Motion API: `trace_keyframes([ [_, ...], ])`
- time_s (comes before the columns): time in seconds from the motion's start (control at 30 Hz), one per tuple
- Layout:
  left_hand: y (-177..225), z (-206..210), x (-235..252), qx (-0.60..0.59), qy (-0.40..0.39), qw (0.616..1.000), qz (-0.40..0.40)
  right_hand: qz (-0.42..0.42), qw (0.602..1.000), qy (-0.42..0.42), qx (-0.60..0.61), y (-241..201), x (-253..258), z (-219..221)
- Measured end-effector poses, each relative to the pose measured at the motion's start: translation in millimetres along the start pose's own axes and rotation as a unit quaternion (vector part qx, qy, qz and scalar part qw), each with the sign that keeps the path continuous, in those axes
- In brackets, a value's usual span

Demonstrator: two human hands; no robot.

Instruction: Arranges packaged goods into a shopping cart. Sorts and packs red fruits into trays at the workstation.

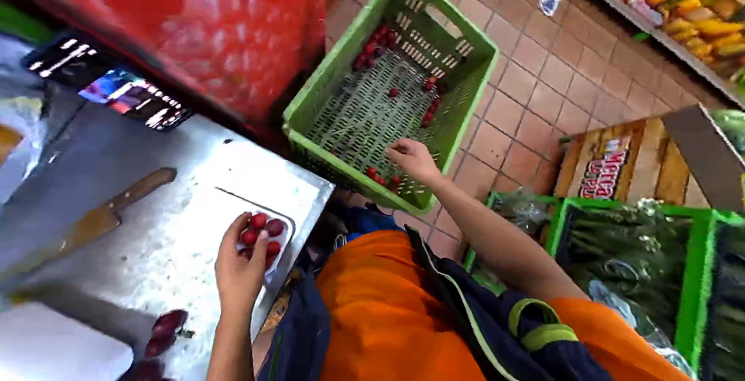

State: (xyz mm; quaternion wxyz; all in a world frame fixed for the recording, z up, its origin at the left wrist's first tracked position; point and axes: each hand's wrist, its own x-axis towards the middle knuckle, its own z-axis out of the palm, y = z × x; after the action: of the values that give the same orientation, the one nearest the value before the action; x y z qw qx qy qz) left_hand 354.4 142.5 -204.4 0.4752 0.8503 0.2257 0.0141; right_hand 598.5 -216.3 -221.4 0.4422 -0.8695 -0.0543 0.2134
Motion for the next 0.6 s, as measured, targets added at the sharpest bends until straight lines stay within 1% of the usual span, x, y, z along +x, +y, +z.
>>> trace_keyframes([
  [0.07,2,2,3,-0.019,0.007,1.000,-0.008,0.016,0.996,0.029,-0.083,27,52,-2],
  [0.13,4,1,3,-0.004,0.008,1.000,-0.002,0.084,0.975,0.017,-0.206,57,102,-7],
  [0.17,6,0,3,0.007,0.006,1.000,0.001,0.111,0.957,-0.004,-0.267,70,122,-14],
  [0.23,9,-2,2,0.024,0.005,1.000,0.006,0.139,0.918,-0.051,-0.368,94,153,-34],
  [0.3,11,-3,1,0.037,0.007,0.999,0.002,0.162,0.878,-0.081,-0.443,115,179,-55],
  [0.37,15,-3,-1,0.044,0.008,0.999,-0.013,0.177,0.846,-0.110,-0.491,130,202,-76],
  [0.4,17,-2,-1,0.049,0.007,0.999,-0.023,0.179,0.836,-0.125,-0.503,136,213,-85],
  [0.5,22,-1,-4,0.054,0.004,0.997,-0.054,0.178,0.822,-0.175,-0.512,153,240,-105],
  [0.6,25,2,-6,0.038,0.003,0.996,-0.076,0.191,0.804,-0.211,-0.522,166,257,-108],
])
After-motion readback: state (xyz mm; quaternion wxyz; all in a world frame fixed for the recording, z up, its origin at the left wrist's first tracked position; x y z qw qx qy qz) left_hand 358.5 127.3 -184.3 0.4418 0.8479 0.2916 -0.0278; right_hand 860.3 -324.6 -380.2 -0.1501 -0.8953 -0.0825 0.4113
